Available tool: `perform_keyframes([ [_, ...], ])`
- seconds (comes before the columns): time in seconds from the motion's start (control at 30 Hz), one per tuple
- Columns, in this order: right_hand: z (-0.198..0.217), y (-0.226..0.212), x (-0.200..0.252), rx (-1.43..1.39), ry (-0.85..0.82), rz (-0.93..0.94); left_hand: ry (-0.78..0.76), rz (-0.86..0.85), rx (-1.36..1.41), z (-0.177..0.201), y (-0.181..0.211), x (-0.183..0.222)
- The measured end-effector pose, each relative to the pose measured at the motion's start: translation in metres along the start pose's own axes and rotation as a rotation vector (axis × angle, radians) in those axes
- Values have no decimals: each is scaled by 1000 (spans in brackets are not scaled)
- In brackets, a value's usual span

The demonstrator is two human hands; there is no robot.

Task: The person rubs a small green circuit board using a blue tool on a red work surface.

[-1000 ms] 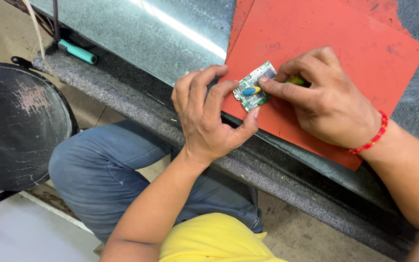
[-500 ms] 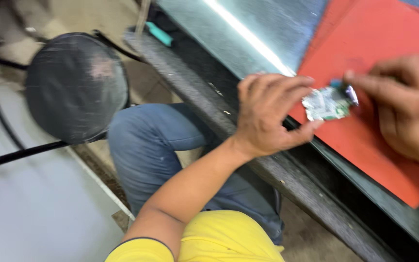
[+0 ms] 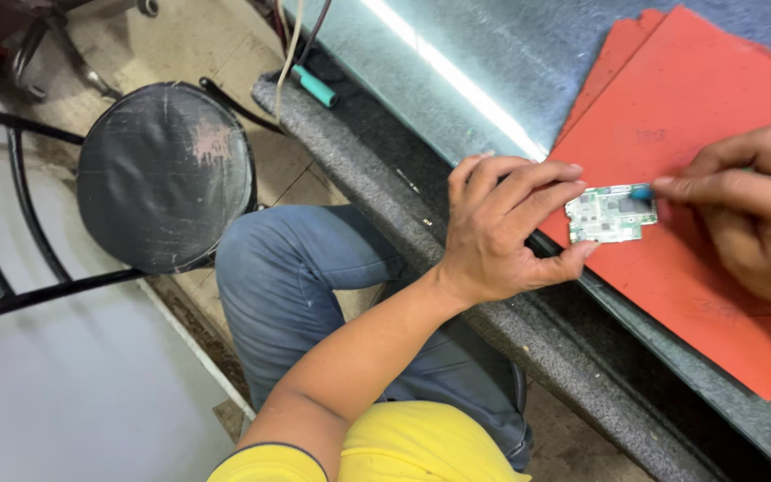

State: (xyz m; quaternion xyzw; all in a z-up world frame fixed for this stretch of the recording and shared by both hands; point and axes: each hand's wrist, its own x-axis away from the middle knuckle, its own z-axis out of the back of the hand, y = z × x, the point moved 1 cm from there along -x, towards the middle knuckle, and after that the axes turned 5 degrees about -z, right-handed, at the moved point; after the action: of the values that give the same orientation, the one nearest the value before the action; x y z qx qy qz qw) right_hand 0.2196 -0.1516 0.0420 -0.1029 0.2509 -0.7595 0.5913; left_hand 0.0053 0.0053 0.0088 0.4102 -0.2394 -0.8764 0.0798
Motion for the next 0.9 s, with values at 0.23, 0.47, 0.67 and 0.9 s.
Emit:
perform_keyframes([
  [0.23,-1,-21,11,169,41,125,-38,9,8,2,3,2],
  [0.47,0,-29,3,165,-30,106,-18,-1,8,8,4,-4],
  [0.67,1,-25,7,108,10,154,-19,-5,20,8,7,-6],
  [0.9,8,-22,3,193,58,101,-27,1,12,5,5,-3],
])
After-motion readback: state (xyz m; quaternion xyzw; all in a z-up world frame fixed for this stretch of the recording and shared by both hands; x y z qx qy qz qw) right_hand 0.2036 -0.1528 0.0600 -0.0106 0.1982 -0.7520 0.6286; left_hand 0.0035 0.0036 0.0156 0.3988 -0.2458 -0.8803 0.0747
